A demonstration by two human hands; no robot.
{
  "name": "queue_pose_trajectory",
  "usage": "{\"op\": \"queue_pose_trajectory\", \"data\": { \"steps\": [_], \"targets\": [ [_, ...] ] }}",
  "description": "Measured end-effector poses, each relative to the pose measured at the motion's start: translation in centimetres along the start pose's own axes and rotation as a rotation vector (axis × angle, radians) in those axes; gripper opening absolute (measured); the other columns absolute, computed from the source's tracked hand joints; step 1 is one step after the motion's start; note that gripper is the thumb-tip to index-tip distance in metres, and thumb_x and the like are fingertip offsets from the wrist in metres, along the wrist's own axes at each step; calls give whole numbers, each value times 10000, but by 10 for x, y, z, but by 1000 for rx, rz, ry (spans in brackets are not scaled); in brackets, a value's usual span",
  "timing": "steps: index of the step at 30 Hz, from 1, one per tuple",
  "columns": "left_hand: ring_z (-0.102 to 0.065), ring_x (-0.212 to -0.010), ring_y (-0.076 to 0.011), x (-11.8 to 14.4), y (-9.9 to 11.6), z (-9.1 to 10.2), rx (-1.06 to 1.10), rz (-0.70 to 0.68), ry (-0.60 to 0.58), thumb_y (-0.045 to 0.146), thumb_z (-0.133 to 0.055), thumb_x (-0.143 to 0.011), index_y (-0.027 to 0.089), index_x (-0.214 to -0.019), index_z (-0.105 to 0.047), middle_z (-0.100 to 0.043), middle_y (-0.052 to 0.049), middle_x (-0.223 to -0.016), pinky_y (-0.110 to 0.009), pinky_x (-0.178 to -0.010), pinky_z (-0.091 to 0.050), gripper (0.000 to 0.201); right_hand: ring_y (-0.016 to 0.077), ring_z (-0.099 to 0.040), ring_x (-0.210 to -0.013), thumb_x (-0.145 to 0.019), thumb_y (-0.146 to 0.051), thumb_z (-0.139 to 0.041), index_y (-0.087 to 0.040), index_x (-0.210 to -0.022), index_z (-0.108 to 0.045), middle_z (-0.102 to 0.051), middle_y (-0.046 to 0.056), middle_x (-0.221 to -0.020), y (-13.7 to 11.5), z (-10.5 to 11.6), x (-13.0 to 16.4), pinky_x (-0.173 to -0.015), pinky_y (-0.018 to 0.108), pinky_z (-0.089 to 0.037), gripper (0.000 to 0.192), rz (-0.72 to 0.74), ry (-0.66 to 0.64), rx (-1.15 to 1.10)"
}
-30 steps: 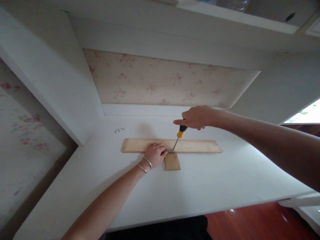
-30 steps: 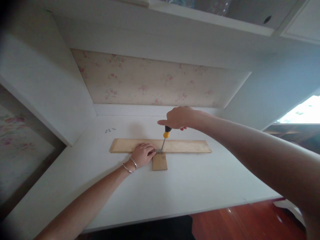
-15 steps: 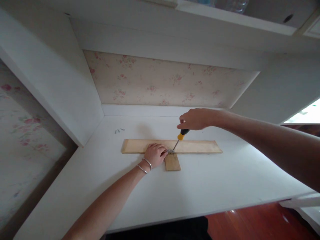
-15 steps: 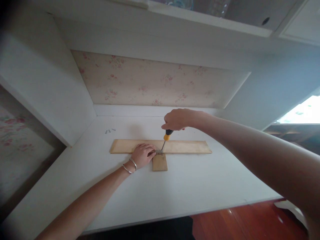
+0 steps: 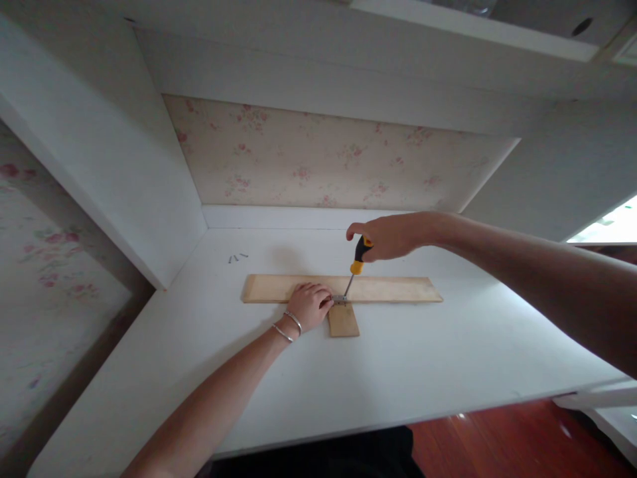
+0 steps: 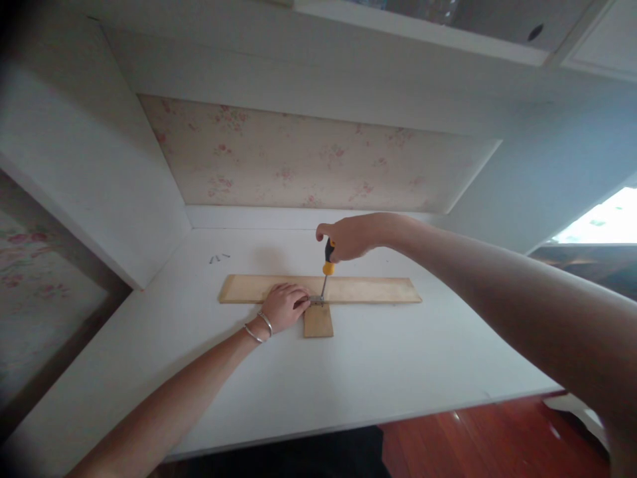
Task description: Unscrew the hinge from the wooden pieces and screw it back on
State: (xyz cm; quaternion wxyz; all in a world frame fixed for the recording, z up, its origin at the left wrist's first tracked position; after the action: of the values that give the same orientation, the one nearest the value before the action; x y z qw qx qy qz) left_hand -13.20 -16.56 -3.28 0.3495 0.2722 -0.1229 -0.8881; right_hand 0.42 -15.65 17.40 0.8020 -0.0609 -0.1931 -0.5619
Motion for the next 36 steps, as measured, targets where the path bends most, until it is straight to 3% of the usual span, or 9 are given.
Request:
{"op": "queue_pose_trajectory", "data": {
  "steps": [6, 10, 12, 18, 22, 24, 27, 31, 36],
  "targets": [
    [-567, -938, -167, 0, 1, 1, 2, -9, 9, 240, -556, -837, 223, -876, -649, -660, -10, -980, -337, -893, -378, 103, 342, -594, -836, -773, -694, -339, -170, -1021, -629, -648, 188, -910, 2, 7, 2, -656, 414, -397, 649, -250, 91, 149],
    [-567, -936, -166, 0, 0, 0, -2, -1, 1, 239, -565, -831, 228, -887, -652, -661, -8, -972, -336, -885, -382, 104, 257, -605, -782, -798, -540, -438, -211, -1189, -533, -655, 131, -955, 1, 2, 0, -637, 344, -404, 519, -59, 47, 75],
    [-568, -930, -168, 0, 0, 0, -4, -1, 5, 241, -566, -830, 226, -875, -650, -662, -6, -969, -338, -885, -380, 98, 232, -603, -805, -746, -518, -533, -233, -1329, -384, -637, 116, -1057, 0, 0, 0, -654, 319, -410, 665, 32, 52, 16],
    [-563, -928, -167, 0, 0, 0, -1, -9, 20, 250, -571, -828, 230, -884, -644, -662, 3, -983, -339, -896, -371, 94, 337, -589, -873, -789, -668, -337, -190, -1202, -526, -645, 178, -956, 4, 4, 1, -681, 418, -396, 659, -265, 112, 146],
    [-562, -926, -167, 0, -1, -1, -5, -13, 23, 252, -568, -831, 229, -879, -646, -663, 11, -988, -338, -892, -370, 94, 269, -603, -786, -805, -512, -431, -224, -1228, -496, -658, 137, -940, -3, 4, 2, -636, 359, -398, 516, -100, 19, 66],
    [-562, -923, -164, 0, -1, -1, -3, -14, 25, 251, -568, -832, 230, -882, -647, -663, 13, -987, -336, -893, -368, 96, 245, -603, -765, -736, -485, -546, -258, -1335, -372, -656, 114, -997, -7, 5, 3, -617, 333, -402, 664, -9, -13, -10],
    [-563, -917, -164, 0, -1, -1, -1, -10, 34, 252, -568, -833, 229, -873, -647, -663, 12, -983, -338, -888, -366, 92, 297, -602, -819, -675, -617, -561, -257, -1364, -341, -643, 139, -1037, -5, 7, 2, -644, 375, -410, 809, -106, 47, 27],
    [-562, -919, -165, 0, 0, -1, 0, -15, 31, 252, -565, -835, 225, -864, -644, -663, 14, -987, -337, -886, -365, 89, 375, -584, -881, -733, -721, -373, -194, -1116, -599, -639, 192, -965, 1, 8, -2, -680, 453, -395, 689, -280, 124, 168],
    [-563, -923, -162, 0, 1, 0, -3, -25, 28, 244, -557, -838, 222, -863, -641, -664, 23, -986, -333, -883, -365, 90, 265, -608, -794, -754, -492, -522, -239, -1316, -425, -641, 128, -994, -1, 3, -2, -634, 349, -415, 624, -75, 44, 55]
  ]
}}
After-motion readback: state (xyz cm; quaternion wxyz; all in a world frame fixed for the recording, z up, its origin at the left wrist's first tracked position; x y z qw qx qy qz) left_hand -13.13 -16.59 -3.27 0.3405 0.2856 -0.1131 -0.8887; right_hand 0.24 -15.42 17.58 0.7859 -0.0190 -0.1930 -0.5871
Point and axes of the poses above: each hand's wrist, its own x-axis away from the middle knuckle, its own z-axis out of the back of the hand, y = z × x, the point moved 4 cm from there along -x, towards the middle knuckle
